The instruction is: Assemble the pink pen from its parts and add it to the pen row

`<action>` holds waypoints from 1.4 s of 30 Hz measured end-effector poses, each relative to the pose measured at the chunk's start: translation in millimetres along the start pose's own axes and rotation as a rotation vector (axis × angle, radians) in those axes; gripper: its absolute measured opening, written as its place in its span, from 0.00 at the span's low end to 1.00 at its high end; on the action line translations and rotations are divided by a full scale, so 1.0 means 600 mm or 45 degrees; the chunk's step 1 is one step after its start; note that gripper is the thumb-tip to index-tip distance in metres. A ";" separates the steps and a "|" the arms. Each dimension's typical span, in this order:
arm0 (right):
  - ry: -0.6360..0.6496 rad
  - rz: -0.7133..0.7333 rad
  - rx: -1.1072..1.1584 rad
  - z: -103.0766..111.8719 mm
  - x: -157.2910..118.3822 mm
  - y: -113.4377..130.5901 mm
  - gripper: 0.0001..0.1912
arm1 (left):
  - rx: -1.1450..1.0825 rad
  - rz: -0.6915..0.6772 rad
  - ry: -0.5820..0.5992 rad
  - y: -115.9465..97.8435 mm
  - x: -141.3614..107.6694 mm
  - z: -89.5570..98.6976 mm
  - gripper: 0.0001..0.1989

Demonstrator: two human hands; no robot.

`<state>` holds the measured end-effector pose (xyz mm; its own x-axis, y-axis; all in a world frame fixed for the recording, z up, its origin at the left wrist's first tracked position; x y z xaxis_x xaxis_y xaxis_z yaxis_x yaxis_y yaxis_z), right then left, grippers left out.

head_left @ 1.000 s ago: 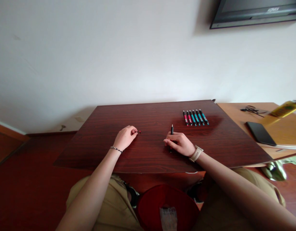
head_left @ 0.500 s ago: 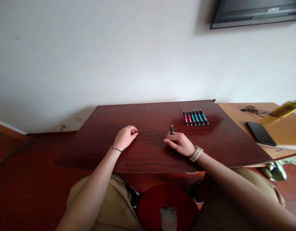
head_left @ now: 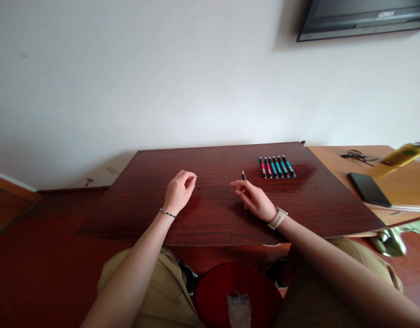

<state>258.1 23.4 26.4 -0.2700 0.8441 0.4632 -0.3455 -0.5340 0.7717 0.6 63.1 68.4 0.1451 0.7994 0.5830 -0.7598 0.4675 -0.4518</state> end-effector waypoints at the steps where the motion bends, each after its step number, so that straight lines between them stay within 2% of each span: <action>1: 0.010 -0.016 0.031 -0.002 0.000 0.001 0.21 | -0.012 -0.010 0.016 -0.007 0.000 -0.004 0.09; 5: -0.024 -0.078 0.161 -0.002 -0.002 0.000 0.41 | -0.047 -0.056 0.086 -0.033 -0.004 -0.025 0.10; 8: -0.029 -0.118 0.172 -0.002 -0.003 -0.007 0.46 | -0.067 -0.090 0.091 -0.047 -0.007 -0.037 0.10; 10: 0.017 -0.123 0.101 -0.004 -0.003 -0.011 0.39 | -0.086 -0.112 0.089 -0.055 -0.009 -0.044 0.09; 12: 0.064 -0.072 -0.001 -0.006 -0.002 -0.010 0.27 | -0.118 -0.130 0.087 -0.062 -0.011 -0.049 0.08; 14: 0.096 -0.013 -0.090 -0.007 0.000 -0.006 0.19 | -0.161 -0.153 0.096 -0.069 -0.013 -0.053 0.08; 21: 0.172 0.070 -0.160 -0.017 0.003 0.005 0.19 | -0.215 -0.374 0.257 -0.117 -0.032 -0.069 0.19; 24: 0.200 0.096 -0.165 -0.021 0.002 0.010 0.18 | -0.174 -0.496 0.310 -0.137 -0.041 -0.077 0.17; 28: 0.214 0.106 -0.181 -0.024 0.001 0.009 0.18 | -0.144 -0.614 0.370 -0.151 -0.050 -0.088 0.10; 42: 0.257 0.155 -0.257 -0.034 -0.004 0.000 0.19 | -0.210 -0.564 0.498 -0.153 -0.050 -0.094 0.16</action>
<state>240.3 20.1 16.3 -0.4865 0.7576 0.4352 -0.4656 -0.6463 0.6046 101.8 17.6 54.4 0.6706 0.5801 0.4624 -0.4703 0.8145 -0.3398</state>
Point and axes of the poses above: each hand's wrist, its own x-axis towards the middle knuckle, its own z-axis out of the back of the hand, y = z × x, the point moved 9 cm from there along x, towards the middle knuckle, and after that the axes turned 8 degrees about -y, right-handed, at the moved point
